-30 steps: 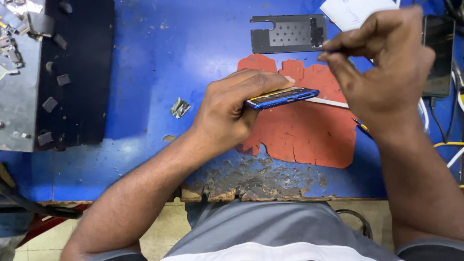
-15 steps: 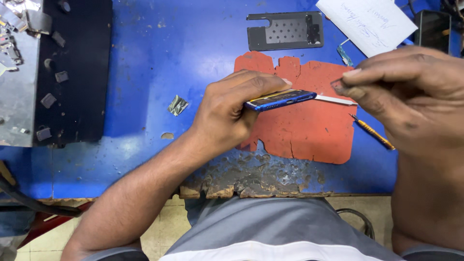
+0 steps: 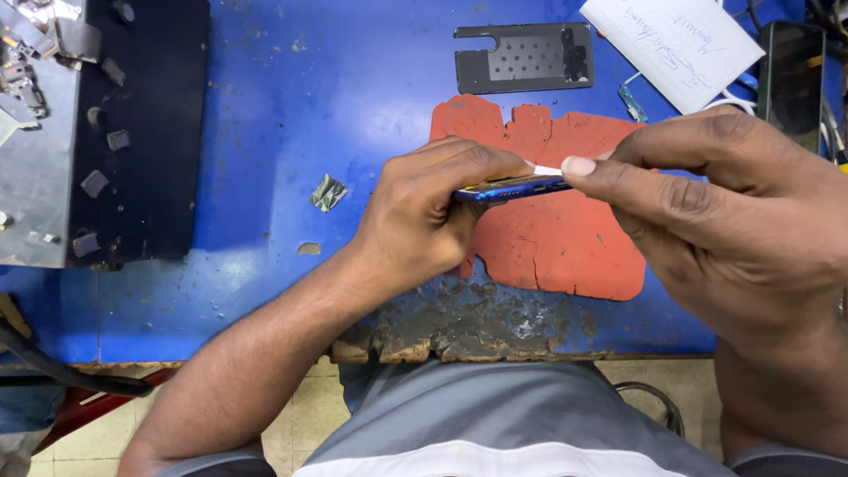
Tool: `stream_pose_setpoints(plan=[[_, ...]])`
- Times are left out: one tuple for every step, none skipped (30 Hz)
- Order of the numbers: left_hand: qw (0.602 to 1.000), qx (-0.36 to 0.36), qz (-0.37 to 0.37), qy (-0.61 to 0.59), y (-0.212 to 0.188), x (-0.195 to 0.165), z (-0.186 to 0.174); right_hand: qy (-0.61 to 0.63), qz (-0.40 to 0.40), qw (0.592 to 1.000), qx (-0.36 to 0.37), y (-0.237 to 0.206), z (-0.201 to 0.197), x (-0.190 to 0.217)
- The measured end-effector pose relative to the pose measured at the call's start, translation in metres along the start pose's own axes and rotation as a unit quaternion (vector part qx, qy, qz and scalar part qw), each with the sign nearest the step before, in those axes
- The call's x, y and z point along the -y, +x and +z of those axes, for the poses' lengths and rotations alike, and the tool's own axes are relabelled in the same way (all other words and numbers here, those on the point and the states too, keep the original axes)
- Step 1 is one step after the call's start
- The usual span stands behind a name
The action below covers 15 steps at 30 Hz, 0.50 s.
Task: The person works on an opened smartphone at a repair bench, prying and adjusting internal components with a spudger and a screwdriver, then presses the back cover onto the phone and sets it down on the bench.
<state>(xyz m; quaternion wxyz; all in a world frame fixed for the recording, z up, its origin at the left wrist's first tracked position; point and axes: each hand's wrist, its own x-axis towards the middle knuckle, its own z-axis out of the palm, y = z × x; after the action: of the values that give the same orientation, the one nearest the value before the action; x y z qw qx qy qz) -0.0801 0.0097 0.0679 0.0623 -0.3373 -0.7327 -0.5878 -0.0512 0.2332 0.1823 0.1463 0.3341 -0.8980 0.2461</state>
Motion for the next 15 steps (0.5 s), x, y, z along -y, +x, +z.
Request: stream_pose_setpoints(plan=[[1.0,0.0,-0.002,-0.001,0.0,0.0,0.0,-0.007,0.001,1.0,0.005,0.001,-0.001,0.001],[1.0,0.0,-0.002,-0.004,0.0,0.0,0.0,-0.015,0.001,1.0,0.01,0.001,-0.002,0.002],[1.0,-0.001,-0.001,-0.006,0.0,-0.001,0.0,-0.022,0.004,1.0,0.014,0.002,-0.003,0.003],[1.0,-0.002,0.0,-0.008,-0.001,-0.001,0.0,-0.026,0.004,1.0,0.015,0.003,-0.003,0.004],[1.0,-0.002,0.001,-0.008,-0.001,-0.001,0.0,-0.03,0.005,0.999,0.015,0.005,-0.003,0.006],[1.0,-0.002,0.002,-0.008,-0.001,-0.001,0.0,-0.031,0.005,0.999,0.012,0.006,-0.003,0.009],[1.0,-0.002,0.003,-0.008,-0.001,-0.001,0.0,-0.037,0.005,0.999,0.014,0.008,-0.003,0.011],[1.0,-0.003,0.006,-0.005,-0.001,-0.001,0.0,-0.044,0.004,0.999,0.016,0.01,-0.003,0.014],[1.0,-0.004,0.008,-0.002,-0.001,-0.001,0.0,-0.056,0.005,0.998,0.022,0.012,-0.005,0.018],[1.0,-0.006,0.01,0.001,-0.001,-0.001,0.0,-0.064,0.0,0.998,0.025,0.014,-0.006,0.02],[1.0,-0.006,0.007,0.005,-0.001,-0.001,0.0,-0.072,-0.005,0.997,0.028,0.016,-0.006,0.022],[1.0,-0.006,0.006,0.008,-0.001,-0.001,0.0,-0.077,-0.015,0.997,0.026,0.018,-0.006,0.024],[1.0,-0.005,0.005,0.011,-0.001,-0.001,0.0,-0.074,-0.022,0.997,0.017,0.02,-0.005,0.025],[1.0,-0.005,0.004,0.012,-0.001,-0.001,0.0,-0.072,-0.028,0.997,0.009,0.021,-0.004,0.025],[1.0,-0.006,0.002,0.012,-0.001,-0.001,0.001,-0.062,-0.031,0.998,-0.005,0.022,-0.003,0.024]])
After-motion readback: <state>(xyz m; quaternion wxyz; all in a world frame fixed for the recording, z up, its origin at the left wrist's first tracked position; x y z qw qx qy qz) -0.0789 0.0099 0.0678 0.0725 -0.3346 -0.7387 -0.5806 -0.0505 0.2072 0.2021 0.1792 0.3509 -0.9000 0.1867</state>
